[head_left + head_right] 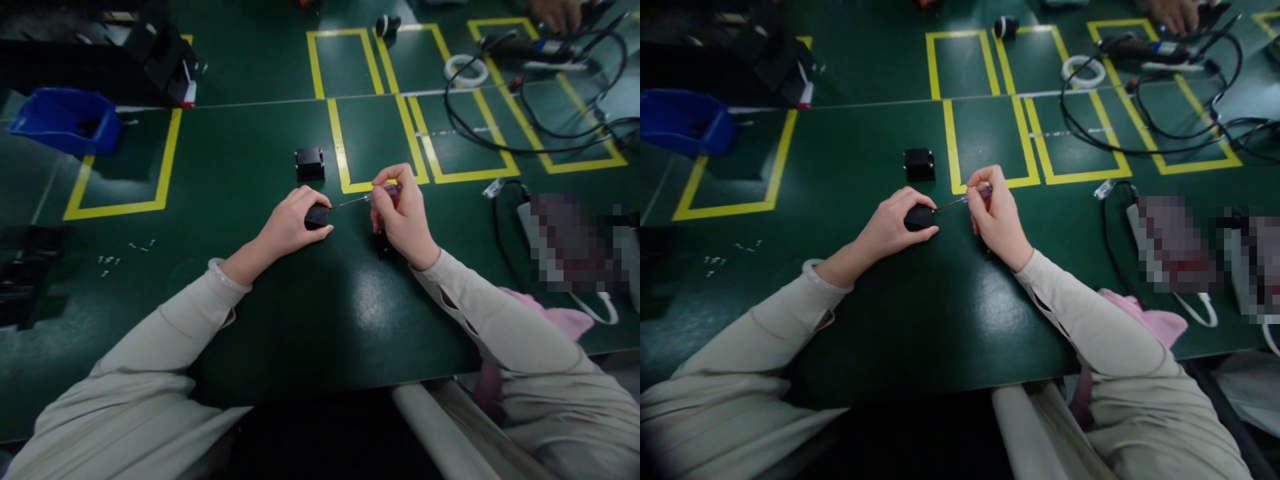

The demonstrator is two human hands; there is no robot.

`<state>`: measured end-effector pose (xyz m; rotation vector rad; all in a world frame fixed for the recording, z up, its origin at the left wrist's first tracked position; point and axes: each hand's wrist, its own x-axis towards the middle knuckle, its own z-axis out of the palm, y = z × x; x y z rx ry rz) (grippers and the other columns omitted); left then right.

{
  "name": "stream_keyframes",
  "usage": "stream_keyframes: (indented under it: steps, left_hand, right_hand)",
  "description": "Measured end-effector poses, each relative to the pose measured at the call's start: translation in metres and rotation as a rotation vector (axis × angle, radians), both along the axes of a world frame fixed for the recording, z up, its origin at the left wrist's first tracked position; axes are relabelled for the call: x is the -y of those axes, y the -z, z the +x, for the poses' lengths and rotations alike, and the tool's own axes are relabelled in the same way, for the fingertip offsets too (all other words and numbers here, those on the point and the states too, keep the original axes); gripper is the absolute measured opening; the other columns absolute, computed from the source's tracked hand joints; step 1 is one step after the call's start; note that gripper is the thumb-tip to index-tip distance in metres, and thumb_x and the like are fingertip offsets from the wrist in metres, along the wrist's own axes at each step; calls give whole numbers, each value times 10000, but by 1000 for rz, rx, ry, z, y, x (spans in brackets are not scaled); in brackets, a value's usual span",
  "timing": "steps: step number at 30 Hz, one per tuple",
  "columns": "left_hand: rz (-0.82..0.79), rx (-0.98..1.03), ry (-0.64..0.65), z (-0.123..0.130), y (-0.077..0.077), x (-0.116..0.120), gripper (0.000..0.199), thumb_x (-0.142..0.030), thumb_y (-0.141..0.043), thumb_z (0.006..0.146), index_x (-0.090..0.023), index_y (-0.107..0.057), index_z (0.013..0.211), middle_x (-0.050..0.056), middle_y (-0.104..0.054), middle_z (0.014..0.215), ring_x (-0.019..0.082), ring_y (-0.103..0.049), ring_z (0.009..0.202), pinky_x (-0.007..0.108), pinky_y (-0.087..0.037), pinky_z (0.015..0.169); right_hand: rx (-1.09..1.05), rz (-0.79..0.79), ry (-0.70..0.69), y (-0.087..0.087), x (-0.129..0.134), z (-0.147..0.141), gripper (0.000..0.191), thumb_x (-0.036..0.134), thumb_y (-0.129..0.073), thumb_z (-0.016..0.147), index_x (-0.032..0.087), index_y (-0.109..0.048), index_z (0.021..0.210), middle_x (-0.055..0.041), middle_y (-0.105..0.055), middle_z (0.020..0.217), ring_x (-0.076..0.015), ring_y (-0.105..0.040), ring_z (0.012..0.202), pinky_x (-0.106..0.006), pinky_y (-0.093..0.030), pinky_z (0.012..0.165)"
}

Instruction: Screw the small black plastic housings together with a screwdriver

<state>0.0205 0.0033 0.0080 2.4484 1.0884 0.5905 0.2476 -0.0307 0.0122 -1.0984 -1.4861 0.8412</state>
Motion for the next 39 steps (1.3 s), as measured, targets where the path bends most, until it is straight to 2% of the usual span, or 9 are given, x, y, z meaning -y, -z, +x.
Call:
stream_keyframes:
  steps: [4, 11, 15, 19, 25, 29, 32, 36, 39]
  left_hand:
    - [11, 1, 3, 0, 1, 0, 290, -339, -678, 864, -176, -614, 1095, 74, -644, 1103, 243, -595, 1063, 371, -468, 946]
    - [16, -2, 6, 0, 0, -1, 296, -349, -678, 867, -179, -613, 1100, 77, -644, 1101, 245, -596, 1063, 376, -469, 946]
    - [7, -6, -1, 0, 0, -1, 299, -351, -675, 864, -182, -610, 1101, 77, -644, 1104, 247, -594, 1066, 382, -467, 953]
    - [3, -6, -2, 0, 0, 0, 293, -349, -675, 861, -182, -611, 1093, 76, -644, 1102, 248, -594, 1064, 382, -468, 948]
    - [20, 2, 7, 0, 1, 0, 295, -336, -685, 860, -173, -617, 1096, 77, -647, 1098, 244, -599, 1057, 372, -468, 939]
    - [14, 0, 0, 0, 1, 0, 293, -337, -687, 853, -183, -615, 1092, 73, -652, 1102, 243, -599, 1059, 376, -469, 949]
    - [10, -2, -4, 0, 1, 0, 291, -341, -679, 855, -187, -613, 1093, 75, -653, 1106, 246, -600, 1071, 381, -471, 957]
    - [13, 2, -1, 0, 0, 0, 293, -345, -678, 856, -186, -615, 1093, 75, -652, 1105, 246, -600, 1066, 381, -473, 951]
    - [23, 7, 5, 0, 0, 0, 301, -344, -680, 856, -173, -619, 1096, 80, -649, 1099, 246, -599, 1058, 377, -471, 944]
  right_hand:
    - [-1, -4, 2, 0, -1, 0, 313, 559, -552, 969, 260, -462, 945, 87, -455, 555, -77, -458, 404, -259, -345, 373]
    - [26, 1, 10, 0, 0, 0, 298, 544, -535, 984, 264, -462, 913, 98, -422, 486, -75, -406, 361, -270, -275, 369]
    - [-4, 3, -8, 1, 0, 0, 290, 544, -556, 972, 270, -462, 973, 88, -450, 553, -80, -452, 402, -265, -329, 374]
    - [20, -11, -9, -1, 0, 1, 310, 563, -544, 971, 265, -468, 933, 85, -462, 549, -81, -467, 417, -268, -360, 391]
    - [38, 1, -2, -2, 0, 1, 299, 537, -557, 974, 261, -468, 902, 101, -423, 468, -78, -414, 350, -271, -270, 365]
    - [-5, 1, -13, 1, -1, 0, 334, 580, -585, 942, 272, -462, 967, 90, -440, 542, -81, -448, 391, -263, -316, 365]
    - [-4, -11, -18, 0, -1, 0, 349, 594, -589, 934, 268, -466, 945, 83, -458, 557, -81, -468, 410, -266, -350, 377]
    - [49, -14, -12, -3, 0, 1, 334, 576, -552, 963, 261, -466, 889, 100, -432, 485, -72, -428, 369, -273, -302, 374]
    - [39, 2, -12, -3, 1, 0, 313, 559, -548, 971, 263, -461, 915, 105, -419, 485, -67, -413, 362, -267, -277, 364]
